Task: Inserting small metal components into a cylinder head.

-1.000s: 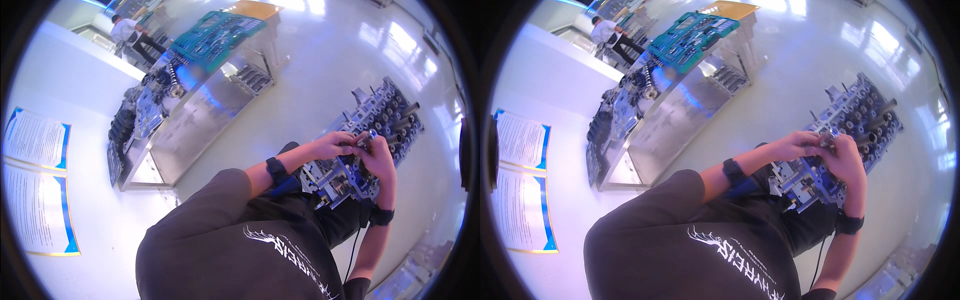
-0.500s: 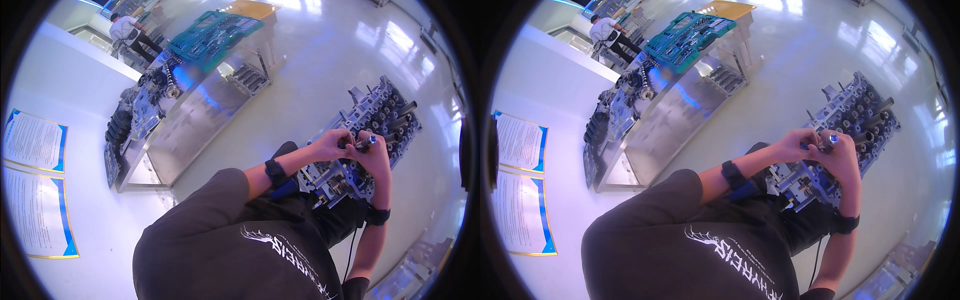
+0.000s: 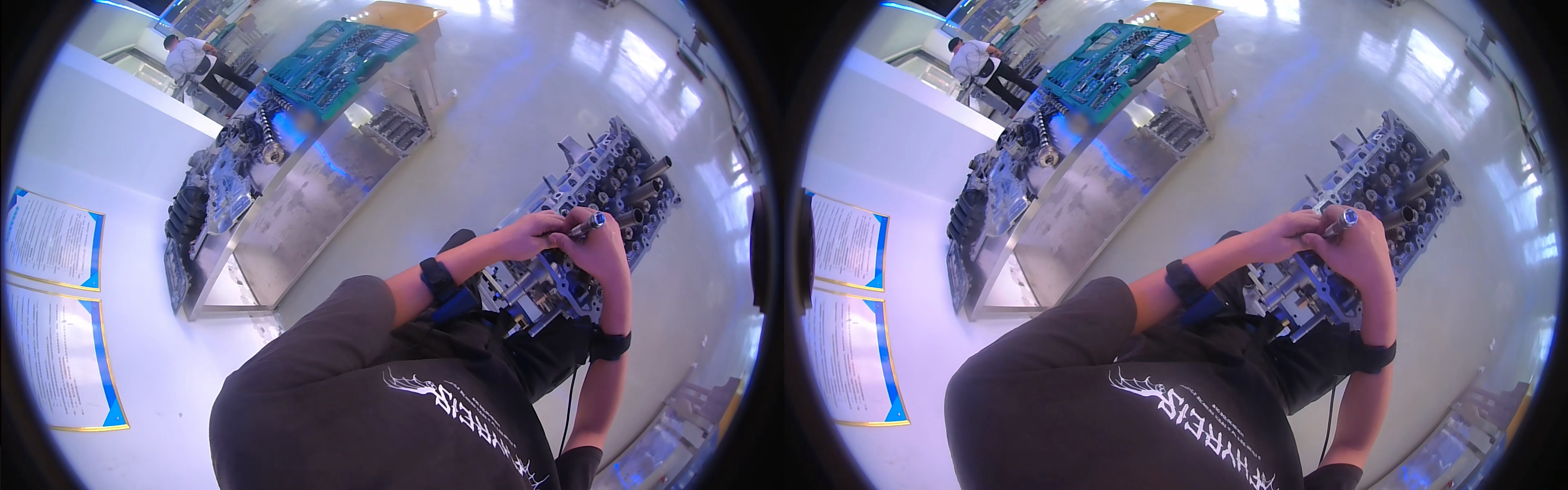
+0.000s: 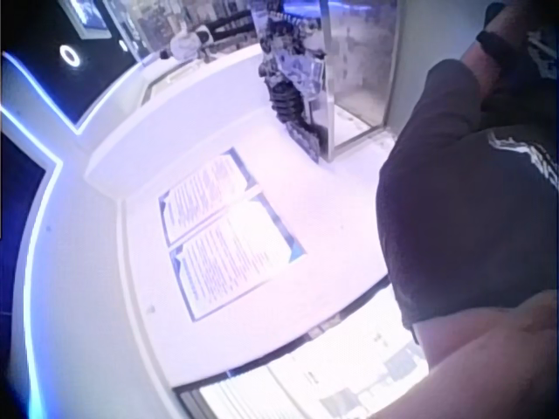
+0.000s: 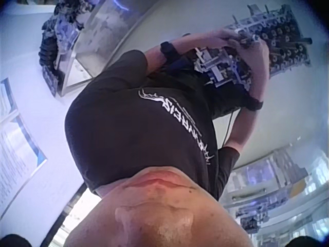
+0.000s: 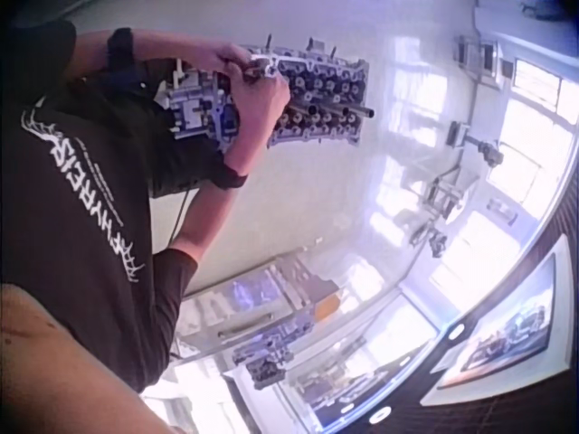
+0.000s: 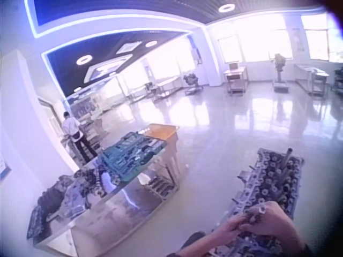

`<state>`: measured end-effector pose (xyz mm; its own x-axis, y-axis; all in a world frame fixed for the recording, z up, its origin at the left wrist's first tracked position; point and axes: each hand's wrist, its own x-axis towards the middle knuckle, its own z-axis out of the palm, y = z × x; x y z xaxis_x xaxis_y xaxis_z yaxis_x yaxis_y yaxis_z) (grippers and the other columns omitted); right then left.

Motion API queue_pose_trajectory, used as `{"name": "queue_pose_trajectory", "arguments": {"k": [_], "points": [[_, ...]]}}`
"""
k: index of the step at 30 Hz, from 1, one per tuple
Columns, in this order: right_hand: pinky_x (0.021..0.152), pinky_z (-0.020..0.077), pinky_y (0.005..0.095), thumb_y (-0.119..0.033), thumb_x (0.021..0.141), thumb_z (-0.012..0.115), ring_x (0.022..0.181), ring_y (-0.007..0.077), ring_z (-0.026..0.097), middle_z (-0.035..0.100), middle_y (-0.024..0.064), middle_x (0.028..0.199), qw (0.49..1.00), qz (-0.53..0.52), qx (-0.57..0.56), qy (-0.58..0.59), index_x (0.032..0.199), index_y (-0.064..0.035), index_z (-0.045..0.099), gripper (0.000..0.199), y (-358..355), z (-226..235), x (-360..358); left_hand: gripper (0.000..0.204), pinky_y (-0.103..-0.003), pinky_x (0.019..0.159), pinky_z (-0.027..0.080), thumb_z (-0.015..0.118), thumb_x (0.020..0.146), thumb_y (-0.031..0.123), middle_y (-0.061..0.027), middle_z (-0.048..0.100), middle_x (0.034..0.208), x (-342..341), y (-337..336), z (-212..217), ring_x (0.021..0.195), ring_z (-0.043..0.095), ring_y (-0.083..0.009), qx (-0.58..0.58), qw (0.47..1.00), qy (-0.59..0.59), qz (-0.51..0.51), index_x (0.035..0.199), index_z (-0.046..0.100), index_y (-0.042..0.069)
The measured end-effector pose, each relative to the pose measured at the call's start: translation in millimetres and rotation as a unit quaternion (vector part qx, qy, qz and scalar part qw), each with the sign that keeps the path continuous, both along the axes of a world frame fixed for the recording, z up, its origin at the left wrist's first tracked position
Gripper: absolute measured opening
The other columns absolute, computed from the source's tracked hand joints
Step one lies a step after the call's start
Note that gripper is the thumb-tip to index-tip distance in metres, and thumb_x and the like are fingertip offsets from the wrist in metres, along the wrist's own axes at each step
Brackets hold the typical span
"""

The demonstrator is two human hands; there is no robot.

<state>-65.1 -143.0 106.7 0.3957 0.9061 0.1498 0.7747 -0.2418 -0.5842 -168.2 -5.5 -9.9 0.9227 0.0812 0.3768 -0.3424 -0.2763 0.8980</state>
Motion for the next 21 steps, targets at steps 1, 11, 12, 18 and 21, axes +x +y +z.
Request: {"name": "queue_pose_trajectory", "arguments": {"k": [1, 11, 12, 18, 21], "points": [[0.062, 0.0497, 0.0371, -0.019, 0.066, 0.080, 0.067, 0.0285, 0.063, 0.063, 0.0113, 0.070, 1.000, 0.015, 0.011, 0.023, 0.078, -0.0047, 0.065, 0.024, -1.5, 0.3, 0.9, 0.024, -0.035, 0.095, 0.044, 0.063, 0.089, 0.005, -0.0093, 0.062, 0.111, 0.2, -0.7, -0.4, 0.105, 0.056, -0.0216, -0.001, 1.000, -0.001, -0.002, 0.112, 0.062, 0.001], [0.067, 0.0505, 0.0357, -0.010, 0.069, 0.074, 0.073, 0.0301, 0.065, 0.066, 0.0130, 0.075, 0.984, 0.132, 0.071, 0.092, 0.090, -0.0051, 0.070, 0.021, 1.5, -2.1, 13.1, 0.035, -0.034, 0.092, 0.045, 0.071, 0.084, 0.013, -0.0056, 0.061, 0.109, -10.1, 13.6, 9.0, 0.104, 0.056, -0.0148, -0.109, 0.989, 0.049, -0.083, 0.116, 0.062, 0.002], [0.067, 0.0505, 0.0357, -0.010, 0.069, 0.074, 0.073, 0.0301, 0.065, 0.066, 0.0130, 0.075, 0.986, 0.121, 0.065, 0.089, 0.090, -0.0051, 0.070, 0.021, -1.5, 0.8, 12.3, 0.033, -0.033, 0.091, 0.046, 0.071, 0.084, 0.011, -0.0051, 0.062, 0.107, -10.1, 9.6, 15.2, 0.101, 0.056, -0.0142, -0.114, 0.989, 0.069, -0.059, 0.114, 0.062, 0.002], [0.062, 0.0487, 0.0351, -0.016, 0.068, 0.077, 0.064, 0.0283, 0.063, 0.064, 0.0118, 0.068, 0.992, 0.053, 0.022, 0.110, 0.087, -0.0052, 0.071, 0.023, -6.6, 4.0, 10.2, 0.024, -0.031, 0.085, 0.047, 0.071, 0.083, 0.008, -0.0040, 0.063, 0.100, -4.0, 2.6, 19.3, 0.092, 0.057, -0.0126, -0.109, 0.990, 0.082, -0.035, 0.105, 0.063, 0.001], [0.060, 0.0474, 0.0359, -0.020, 0.068, 0.079, 0.063, 0.0279, 0.061, 0.061, 0.0106, 0.067, 0.993, 0.050, 0.036, 0.101, 0.083, -0.0055, 0.070, 0.023, -6.2, 3.5, 9.7, 0.020, -0.031, 0.082, 0.047, 0.073, 0.082, 0.009, -0.0038, 0.063, 0.094, -4.2, 1.7, 21.6, 0.090, 0.057, -0.0131, -0.092, 0.993, 0.077, -0.013, 0.100, 0.066, 0.002]]}}
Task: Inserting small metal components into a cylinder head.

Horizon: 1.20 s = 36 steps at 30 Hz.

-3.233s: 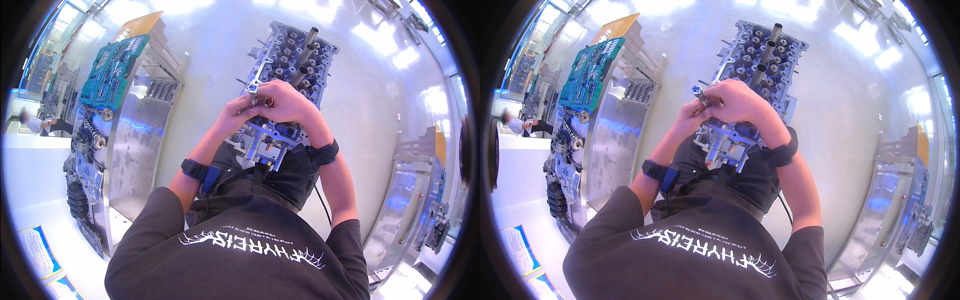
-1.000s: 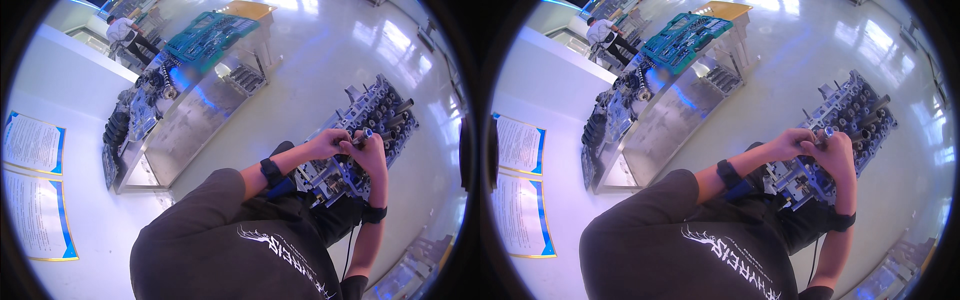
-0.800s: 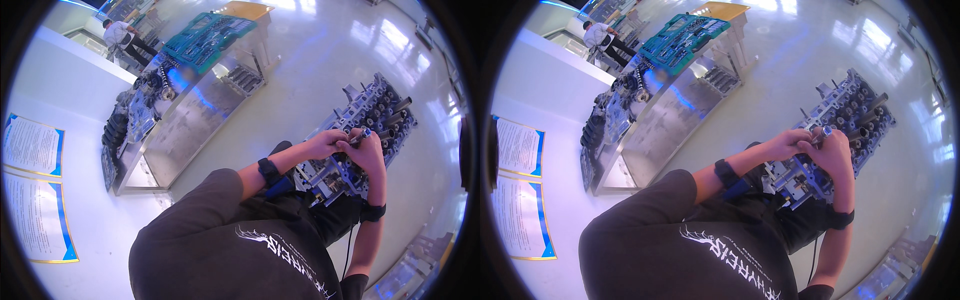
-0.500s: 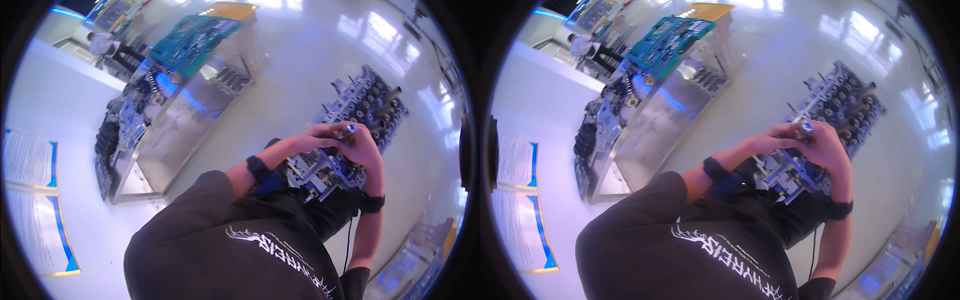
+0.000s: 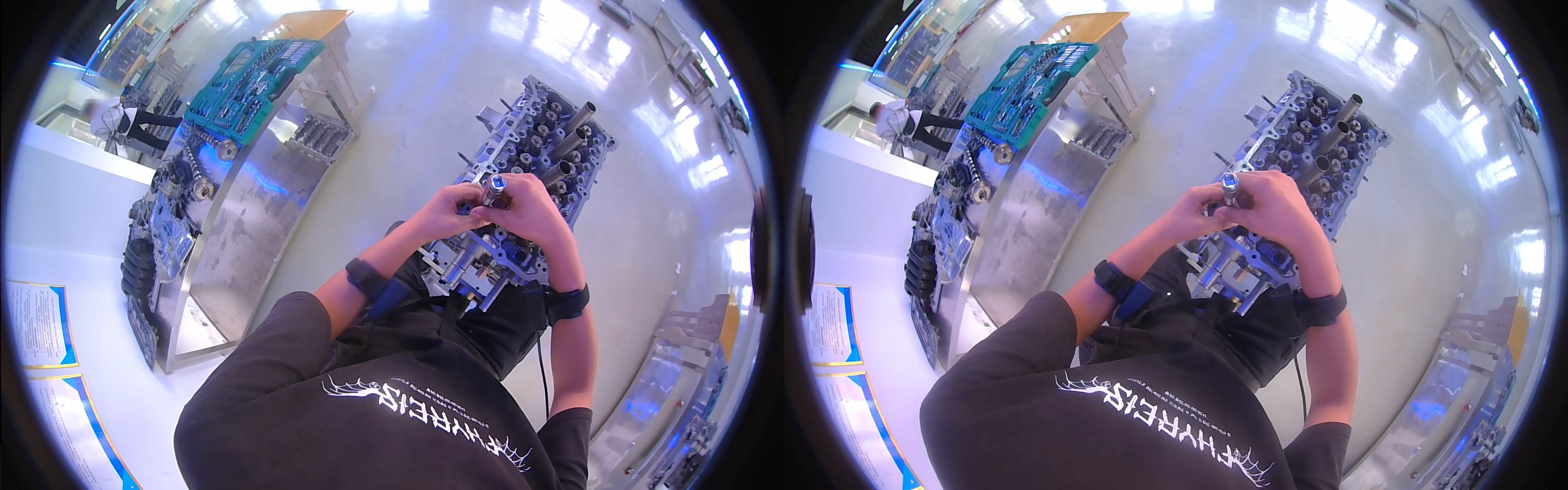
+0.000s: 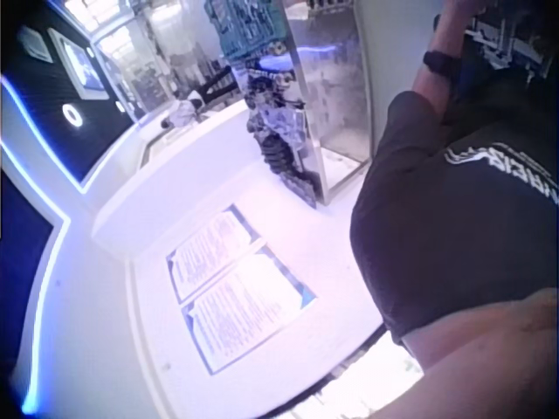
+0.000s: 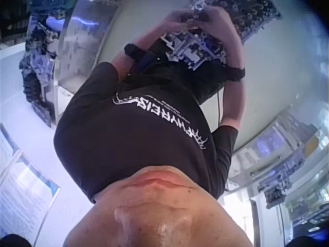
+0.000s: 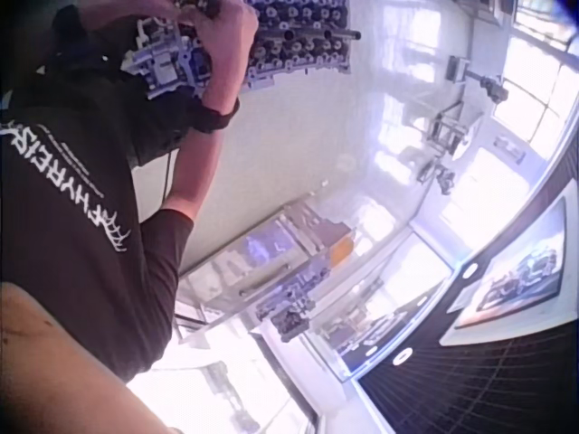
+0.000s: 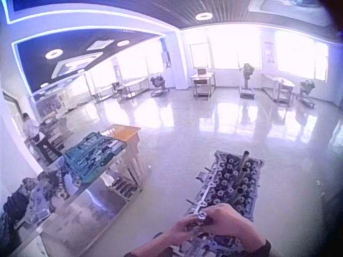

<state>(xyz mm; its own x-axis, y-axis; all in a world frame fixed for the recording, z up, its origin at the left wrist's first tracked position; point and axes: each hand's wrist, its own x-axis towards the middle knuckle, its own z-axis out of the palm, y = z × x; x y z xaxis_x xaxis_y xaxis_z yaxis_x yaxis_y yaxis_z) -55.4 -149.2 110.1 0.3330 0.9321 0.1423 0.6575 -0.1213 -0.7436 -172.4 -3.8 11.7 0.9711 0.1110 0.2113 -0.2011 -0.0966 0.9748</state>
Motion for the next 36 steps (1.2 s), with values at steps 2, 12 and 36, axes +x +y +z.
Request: {"name": "queue_pose_trajectory", "arguments": {"k": [2, 12, 36], "points": [[0.060, 0.0468, 0.0366, -0.022, 0.068, 0.079, 0.063, 0.0279, 0.060, 0.060, 0.0102, 0.066, 1.000, -0.003, 0.007, -0.017, 0.081, -0.0053, 0.069, 0.023, 0.2, -3.7, 1.1, 0.019, -0.031, 0.081, 0.047, 0.073, 0.082, 0.009, -0.0038, 0.063, 0.092, 0.4, -1.2, 0.6, 0.089, 0.057, -0.0134, 0.022, 1.000, 0.001, 0.010, 0.097, 0.066, 0.002], [0.060, 0.0455, 0.0377, -0.027, 0.068, 0.080, 0.064, 0.0284, 0.058, 0.056, 0.0097, 0.064, 0.996, -0.030, -0.002, -0.084, 0.073, -0.0032, 0.063, 0.030, 2.8, -5.3, -1.2, 0.025, -0.028, 0.078, 0.050, 0.077, 0.079, 0.007, -0.0006, 0.063, 0.086, -0.4, -7.3, -3.2, 0.083, 0.059, -0.0089, -0.074, 0.995, 0.036, 0.060, 0.098, 0.062, 0.002], [0.052, 0.0416, 0.0295, -0.010, 0.074, 0.075, 0.053, 0.0137, 0.052, 0.060, 0.0078, 0.062, 1.000, -0.015, -0.021, -0.008, 0.085, -0.0005, 0.068, 0.016, 0.1, -16.5, 6.1, 0.033, -0.033, 0.091, 0.044, 0.071, 0.089, 0.019, -0.0042, 0.061, 0.106, -3.2, 0.9, -8.2, 0.102, 0.056, -0.0143, -0.010, 1.000, -0.012, -0.013, 0.115, 0.062, 0.001]]}}
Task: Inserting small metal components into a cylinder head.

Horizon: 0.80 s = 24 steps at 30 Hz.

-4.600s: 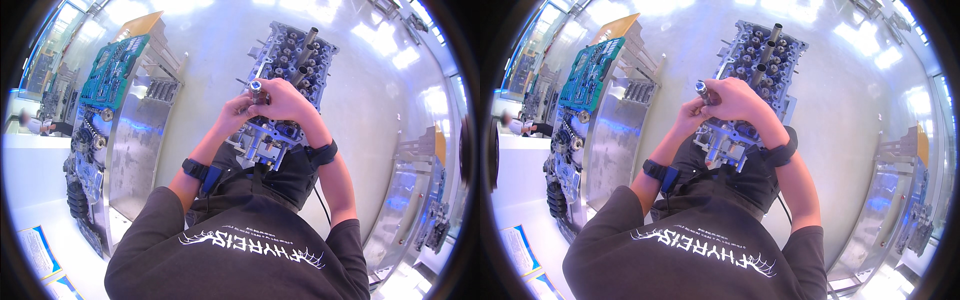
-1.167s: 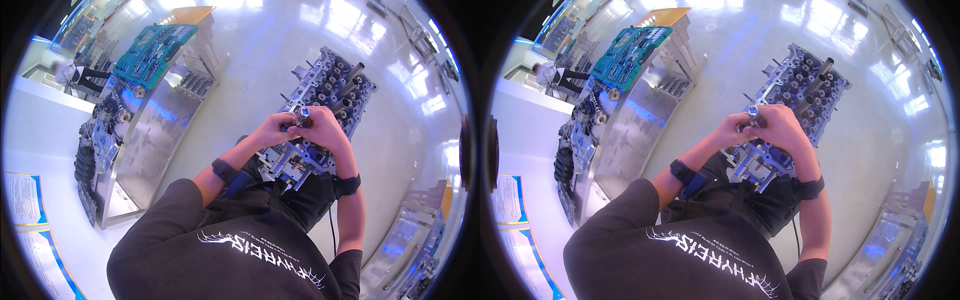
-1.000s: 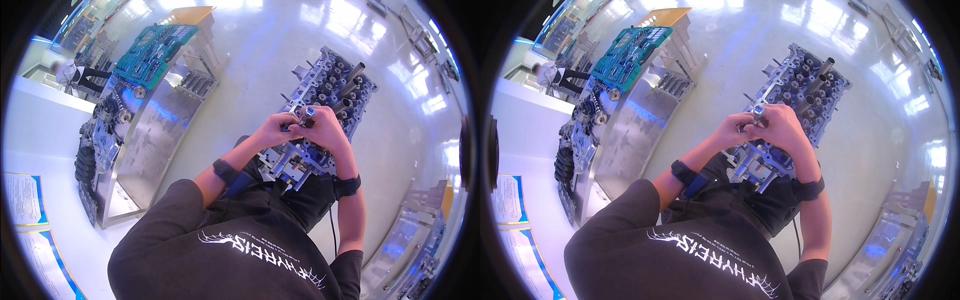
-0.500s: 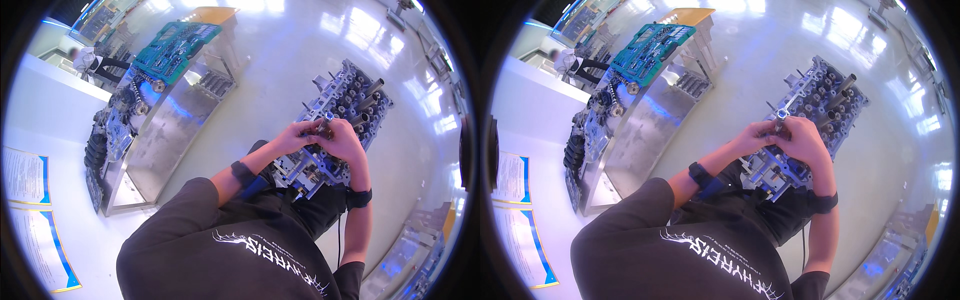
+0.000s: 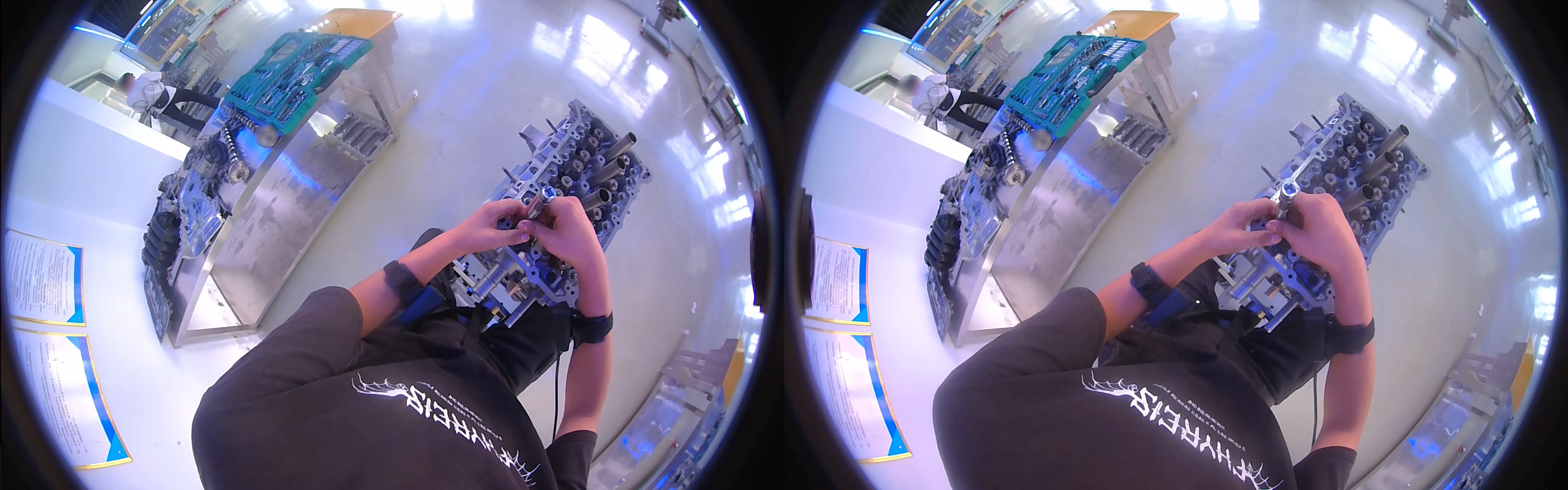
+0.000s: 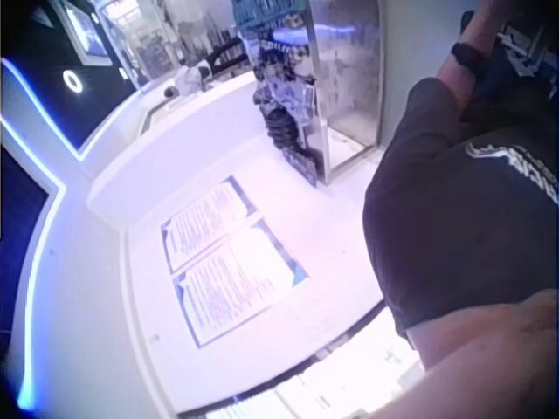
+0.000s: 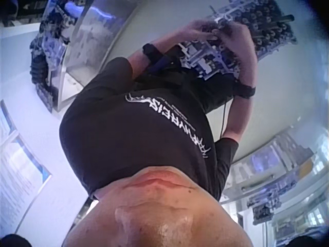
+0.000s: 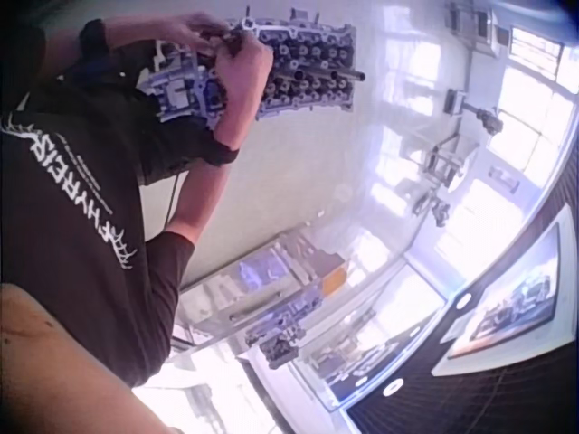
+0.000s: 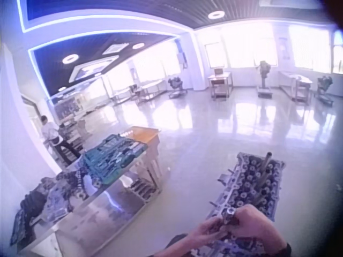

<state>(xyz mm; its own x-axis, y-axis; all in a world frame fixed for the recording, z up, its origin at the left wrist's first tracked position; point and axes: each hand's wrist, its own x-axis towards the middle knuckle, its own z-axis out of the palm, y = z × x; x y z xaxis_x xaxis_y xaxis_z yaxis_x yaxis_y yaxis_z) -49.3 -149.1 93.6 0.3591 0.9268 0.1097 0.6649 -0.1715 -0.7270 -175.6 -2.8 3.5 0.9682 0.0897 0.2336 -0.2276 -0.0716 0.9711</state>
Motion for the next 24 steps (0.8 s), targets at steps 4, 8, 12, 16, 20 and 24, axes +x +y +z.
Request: {"name": "queue_pose_trajectory", "arguments": {"k": [4, 8, 12, 16, 20, 24], "points": [[0.052, 0.0417, 0.0329, -0.016, 0.070, 0.079, 0.051, 0.0197, 0.052, 0.056, 0.0099, 0.057, 1.000, -0.011, -0.014, 0.005, 0.078, -0.0003, 0.065, 0.022, 3.7, 19.6, -8.6, 0.029, -0.029, 0.079, 0.048, 0.077, 0.081, 0.017, -0.0035, 0.065, 0.092, 1.8, -3.1, 1.4, 0.086, 0.059, -0.0115, -0.031, 0.999, -0.001, 0.038, 0.103, 0.064, 0.002], [0.053, 0.0434, 0.0362, -0.024, 0.069, 0.081, 0.051, 0.0284, 0.055, 0.057, 0.0129, 0.057, 1.000, -0.025, -0.010, -0.014, 0.073, -0.0011, 0.065, 0.028, 3.5, 18.9, -9.7, 0.026, -0.027, 0.083, 0.048, 0.075, 0.082, 0.005, -0.0011, 0.062, 0.097, 1.7, -3.4, 4.0, 0.094, 0.057, -0.0094, -0.036, 0.998, 0.038, 0.020, 0.104, 0.061, 0.003], [0.052, 0.0437, 0.0372, -0.031, 0.070, 0.080, 0.050, 0.0314, 0.056, 0.057, 0.0149, 0.055, 0.997, -0.047, -0.007, -0.053, 0.067, 0.0004, 0.065, 0.035, 3.8, 13.5, -11.3, 0.025, -0.026, 0.082, 0.048, 0.075, 0.081, 0.002, -0.0007, 0.061, 0.096, 1.5, -7.3, 7.4, 0.093, 0.057, -0.0086, -0.072, 0.996, 0.032, 0.039, 0.102, 0.061, 0.003], [0.051, 0.0438, 0.0384, -0.036, 0.069, 0.080, 0.050, 0.0337, 0.056, 0.055, 0.0165, 0.052, 0.996, -0.049, -0.027, -0.068, 0.059, 0.0026, 0.062, 0.044, 3.3, 5.2, -7.9, 0.024, -0.026, 0.082, 0.048, 0.075, 0.082, 0.002, -0.0007, 0.059, 0.096, 1.6, -6.8, 4.0, 0.092, 0.056, -0.0085, -0.093, 0.994, 0.035, 0.039, 0.100, 0.060, 0.002], [0.051, 0.0434, 0.0384, -0.033, 0.067, 0.081, 0.049, 0.0330, 0.055, 0.054, 0.0164, 0.052, 0.998, -0.024, -0.014, -0.063, 0.059, 0.0037, 0.061, 0.043, 3.1, 6.6, -6.5, 0.023, -0.028, 0.085, 0.047, 0.076, 0.082, 0.004, -0.0001, 0.057, 0.098, 1.7, -4.2, 4.0, 0.093, 0.054, -0.0095, -0.100, 0.994, 0.034, 0.028, 0.098, 0.059, 0.002], [0.052, 0.0435, 0.0382, -0.027, 0.066, 0.081, 0.051, 0.0321, 0.057, 0.053, 0.0151, 0.052, 0.999, -0.023, -0.007, -0.035, 0.063, 0.0028, 0.062, 0.036, 2.7, 17.9, -12.0, 0.021, -0.030, 0.088, 0.045, 0.075, 0.084, 0.007, 0.0002, 0.057, 0.098, 2.5, -1.6, -0.4, 0.096, 0.053, -0.0103, -0.104, 0.994, 0.009, 0.016, 0.098, 0.059, 0.002]]}}
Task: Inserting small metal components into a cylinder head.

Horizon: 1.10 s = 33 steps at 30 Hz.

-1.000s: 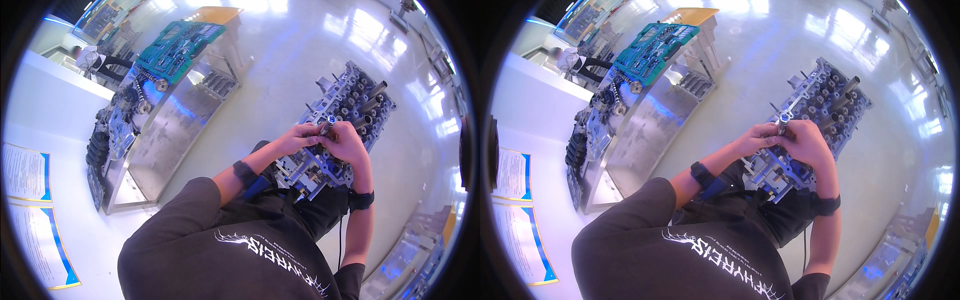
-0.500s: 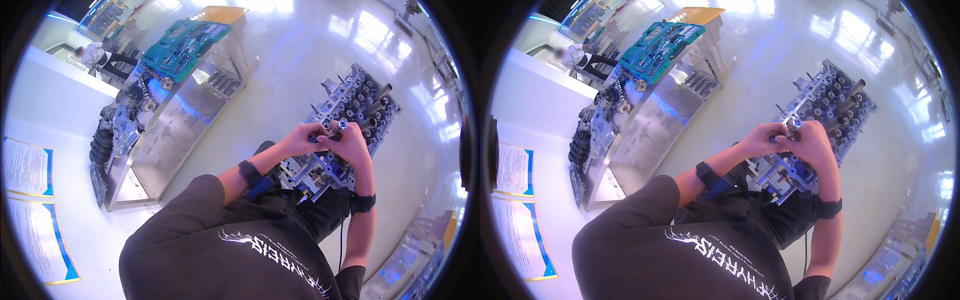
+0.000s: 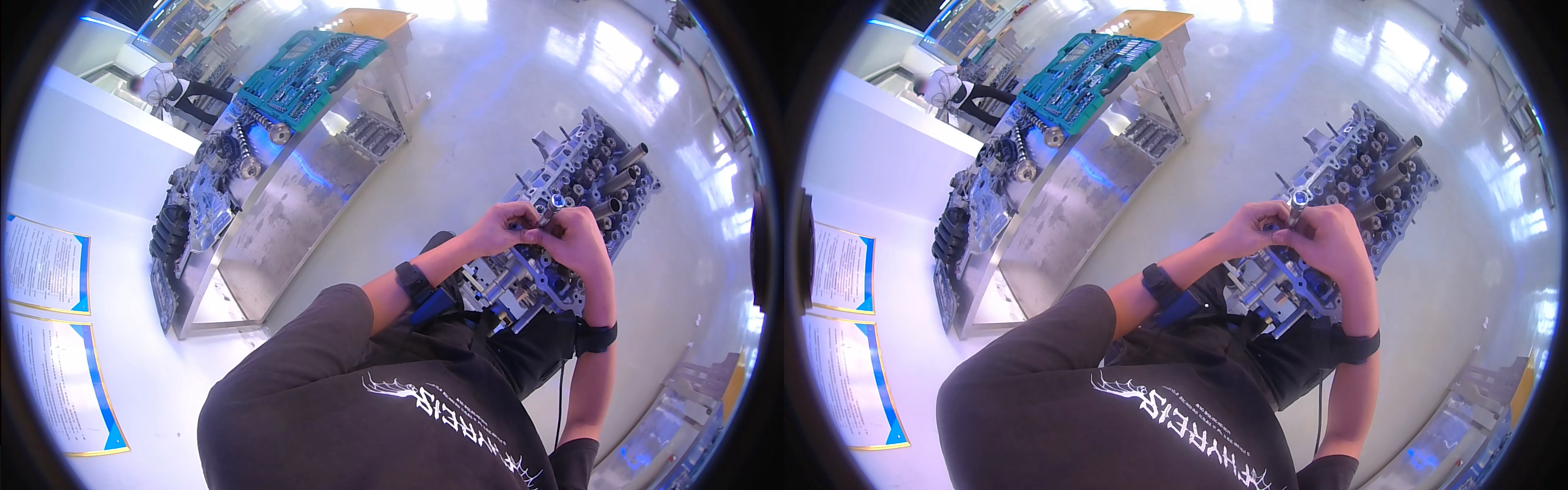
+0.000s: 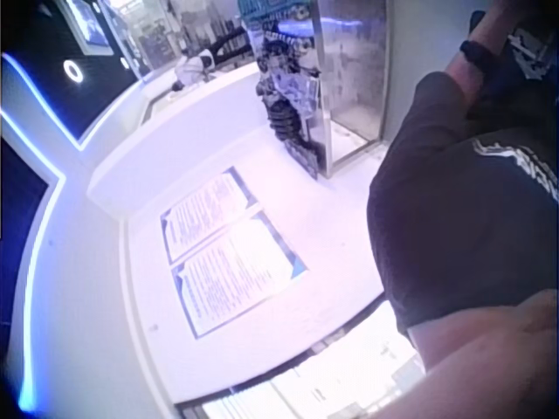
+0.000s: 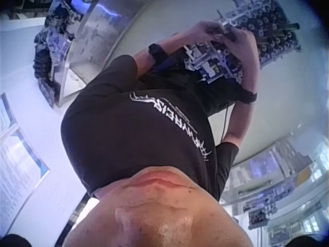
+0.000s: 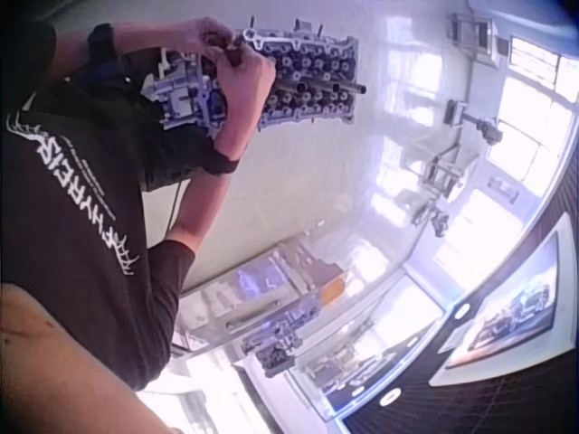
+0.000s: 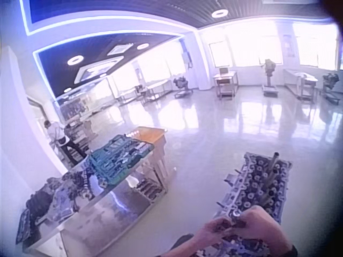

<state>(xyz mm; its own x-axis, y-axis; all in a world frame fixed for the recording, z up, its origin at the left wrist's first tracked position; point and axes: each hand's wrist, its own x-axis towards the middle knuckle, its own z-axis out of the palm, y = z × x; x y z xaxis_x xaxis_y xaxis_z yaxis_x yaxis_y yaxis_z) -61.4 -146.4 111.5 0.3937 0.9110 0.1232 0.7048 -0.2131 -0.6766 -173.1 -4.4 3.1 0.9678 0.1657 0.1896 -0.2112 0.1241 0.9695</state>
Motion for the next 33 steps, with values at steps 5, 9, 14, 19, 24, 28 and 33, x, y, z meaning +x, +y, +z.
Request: {"name": "queue_pose_trajectory", "arguments": {"k": [5, 9, 14, 19, 24, 28, 33], "points": [[0.068, 0.0487, 0.0372, -0.012, 0.068, 0.078, 0.074, 0.0307, 0.062, 0.062, 0.0118, 0.076, 0.996, 0.028, 0.078, 0.033, 0.082, -0.0026, 0.065, 0.021, 2.1, 2.4, -2.2, 0.016, -0.032, 0.091, 0.045, 0.069, 0.090, 0.012, -0.0040, 0.060, 0.104, -0.3, 3.7, -0.5, 0.101, 0.053, -0.0144, 0.074, 0.997, -0.028, -0.006, 0.098, 0.062, 0.000], [0.055, 0.0430, 0.0285, -0.005, 0.069, 0.078, 0.066, 0.0171, 0.059, 0.063, 0.0043, 0.080, 0.993, 0.069, 0.092, -0.001, 0.085, -0.0041, 0.064, 0.021, -0.3, -9.9, 7.1, 0.020, -0.034, 0.093, 0.044, 0.067, 0.091, 0.012, -0.0070, 0.061, 0.110, 0.6, 2.2, -6.9, 0.104, 0.054, -0.0174, 0.097, 0.995, -0.034, 0.001, 0.106, 0.065, -0.001], [0.070, 0.0490, 0.0358, 0.000, 0.071, 0.071, 0.079, 0.0279, 0.062, 0.065, 0.0092, 0.084, 0.990, 0.091, 0.082, 0.064, 0.089, -0.0047, 0.067, 0.020, -2.3, -9.4, 10.1, 0.025, -0.034, 0.092, 0.044, 0.062, 0.093, 0.010, -0.0090, 0.060, 0.113, 4.0, 0.5, -12.1, 0.106, 0.054, -0.0193, 0.110, 0.992, -0.064, 0.008, 0.117, 0.064, 0.000], [0.064, 0.0474, 0.0326, 0.002, 0.072, 0.069, 0.073, 0.0241, 0.062, 0.066, 0.0091, 0.083, 0.989, 0.097, 0.071, 0.086, 0.091, -0.0042, 0.067, 0.020, -2.5, -6.3, 9.8, 0.022, -0.034, 0.089, 0.044, 0.063, 0.093, 0.012, -0.0070, 0.059, 0.107, 1.7, 3.2, -11.5, 0.102, 0.054, -0.0188, 0.040, 0.998, -0.037, -0.036, 0.112, 0.065, 0.001], [0.060, 0.0461, 0.0306, 0.003, 0.072, 0.068, 0.067, 0.0208, 0.060, 0.066, 0.0085, 0.078, 0.987, 0.098, 0.081, 0.104, 0.090, -0.0035, 0.068, 0.019, -3.6, -11.4, 12.0, 0.020, -0.032, 0.089, 0.042, 0.068, 0.091, 0.017, -0.0043, 0.057, 0.104, -1.2, 2.3, -2.8, 0.100, 0.052, -0.0153, 0.012, 0.998, -0.027, -0.054, 0.103, 0.063, 0.002], [0.060, 0.0456, 0.0309, -0.003, 0.069, 0.074, 0.067, 0.0204, 0.060, 0.063, 0.0082, 0.074, 0.987, 0.067, 0.088, 0.113, 0.086, -0.0023, 0.067, 0.018, -3.1, -13.4, 10.3, 0.024, -0.031, 0.088, 0.042, 0.072, 0.088, 0.016, -0.0011, 0.056, 0.101, -1.4, 0.1, -2.2, 0.098, 0.051, -0.0113, 0.069, 0.997, -0.028, -0.019, 0.103, 0.059, 0.003], [0.059, 0.0432, 0.0333, -0.010, 0.067, 0.078, 0.064, 0.0215, 0.055, 0.057, 0.0080, 0.069, 0.993, 0.036, 0.083, 0.074, 0.081, -0.0018, 0.064, 0.022, -2.5, -13.0, 9.6, 0.022, -0.029, 0.086, 0.044, 0.073, 0.087, 0.013, -0.0001, 0.056, 0.099, 0.3, -0.8, 0.9, 0.095, 0.052, -0.0101, 0.080, 0.997, -0.017, -0.016, 0.100, 0.058, 0.004]]}}
